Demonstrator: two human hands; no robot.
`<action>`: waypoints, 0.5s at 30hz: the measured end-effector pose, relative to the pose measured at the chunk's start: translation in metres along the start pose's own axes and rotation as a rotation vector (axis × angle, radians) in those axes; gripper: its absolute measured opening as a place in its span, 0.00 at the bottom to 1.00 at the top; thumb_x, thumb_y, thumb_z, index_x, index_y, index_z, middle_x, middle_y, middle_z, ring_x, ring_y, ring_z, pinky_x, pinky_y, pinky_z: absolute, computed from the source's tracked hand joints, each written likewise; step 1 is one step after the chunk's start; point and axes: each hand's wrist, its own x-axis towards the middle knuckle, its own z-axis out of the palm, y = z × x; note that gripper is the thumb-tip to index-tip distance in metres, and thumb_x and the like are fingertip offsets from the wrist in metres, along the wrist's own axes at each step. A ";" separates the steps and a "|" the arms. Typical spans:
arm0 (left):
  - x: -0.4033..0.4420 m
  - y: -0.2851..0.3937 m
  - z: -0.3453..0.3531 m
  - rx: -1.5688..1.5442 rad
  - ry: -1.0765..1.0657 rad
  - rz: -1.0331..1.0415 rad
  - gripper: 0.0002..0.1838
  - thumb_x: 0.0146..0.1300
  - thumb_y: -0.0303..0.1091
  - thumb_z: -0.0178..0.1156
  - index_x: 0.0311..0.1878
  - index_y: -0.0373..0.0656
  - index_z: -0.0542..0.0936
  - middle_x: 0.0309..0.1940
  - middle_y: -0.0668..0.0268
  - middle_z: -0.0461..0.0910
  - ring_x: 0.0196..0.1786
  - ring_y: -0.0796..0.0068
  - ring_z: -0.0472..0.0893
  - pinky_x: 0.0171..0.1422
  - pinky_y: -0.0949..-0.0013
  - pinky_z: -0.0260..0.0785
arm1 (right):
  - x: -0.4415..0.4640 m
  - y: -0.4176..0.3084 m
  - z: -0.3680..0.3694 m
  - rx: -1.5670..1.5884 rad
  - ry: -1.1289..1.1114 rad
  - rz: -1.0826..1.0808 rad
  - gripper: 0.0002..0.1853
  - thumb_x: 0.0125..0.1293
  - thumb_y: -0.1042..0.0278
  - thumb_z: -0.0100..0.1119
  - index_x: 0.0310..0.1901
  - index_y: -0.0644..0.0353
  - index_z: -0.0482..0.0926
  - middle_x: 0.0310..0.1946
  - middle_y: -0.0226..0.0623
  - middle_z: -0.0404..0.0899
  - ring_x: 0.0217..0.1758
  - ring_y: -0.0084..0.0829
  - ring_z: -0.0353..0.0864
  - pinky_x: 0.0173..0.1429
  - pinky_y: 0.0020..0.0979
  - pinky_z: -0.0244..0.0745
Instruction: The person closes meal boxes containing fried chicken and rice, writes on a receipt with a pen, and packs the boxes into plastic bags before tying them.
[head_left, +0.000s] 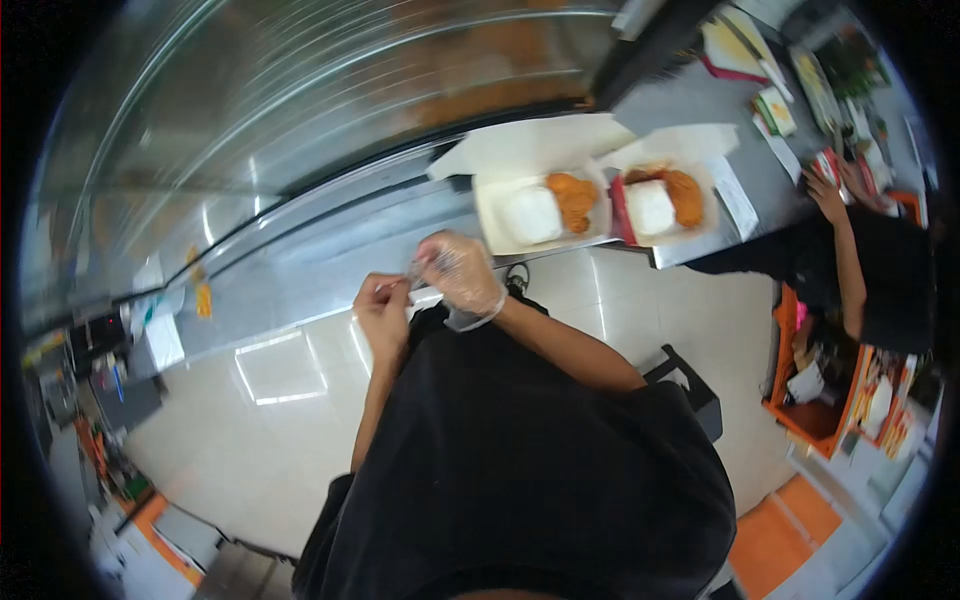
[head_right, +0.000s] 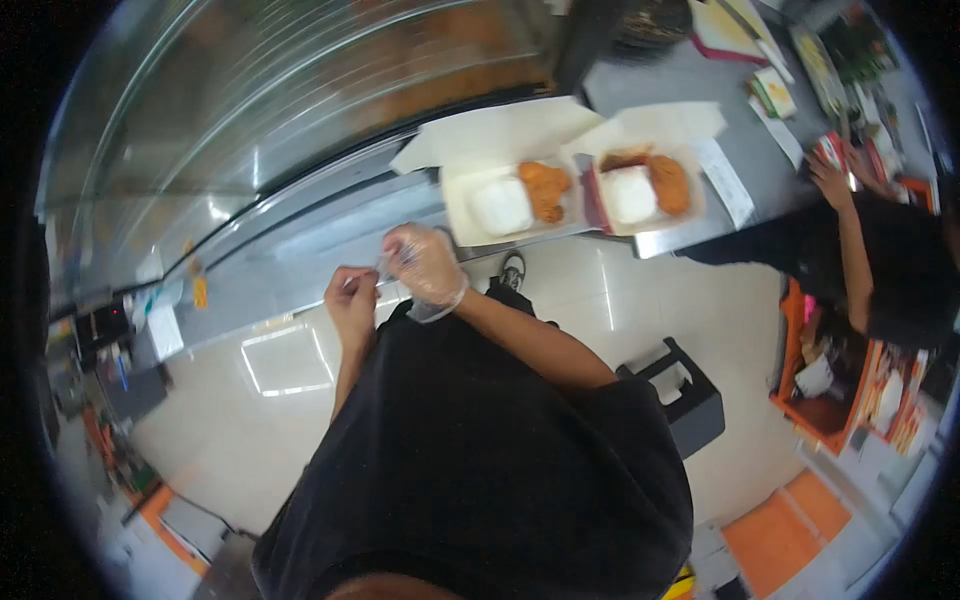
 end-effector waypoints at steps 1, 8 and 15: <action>-0.004 0.001 0.015 0.067 0.071 0.154 0.02 0.63 0.22 0.64 0.35 0.40 0.83 0.20 0.68 0.82 0.23 0.80 0.79 0.29 0.74 0.69 | 0.000 -0.006 -0.008 -0.098 0.057 -0.005 0.08 0.62 0.77 0.66 0.43 0.59 0.85 0.39 0.42 0.87 0.40 0.39 0.89 0.46 0.37 0.83; 0.017 0.014 -0.008 0.302 0.004 0.195 0.04 0.65 0.21 0.65 0.41 0.37 0.85 0.23 0.69 0.83 0.26 0.84 0.78 0.32 0.76 0.69 | 0.012 0.002 0.023 -0.423 0.127 -0.063 0.09 0.58 0.80 0.64 0.42 0.64 0.84 0.35 0.43 0.86 0.36 0.38 0.88 0.40 0.35 0.81; 0.047 0.007 -0.048 0.248 -0.276 0.480 0.16 0.64 0.27 0.73 0.55 0.42 0.87 0.36 0.62 0.88 0.39 0.80 0.84 0.43 0.72 0.75 | 0.031 0.002 0.015 0.206 0.089 0.571 0.05 0.61 0.76 0.66 0.38 0.66 0.84 0.29 0.31 0.84 0.22 0.20 0.78 0.27 0.26 0.73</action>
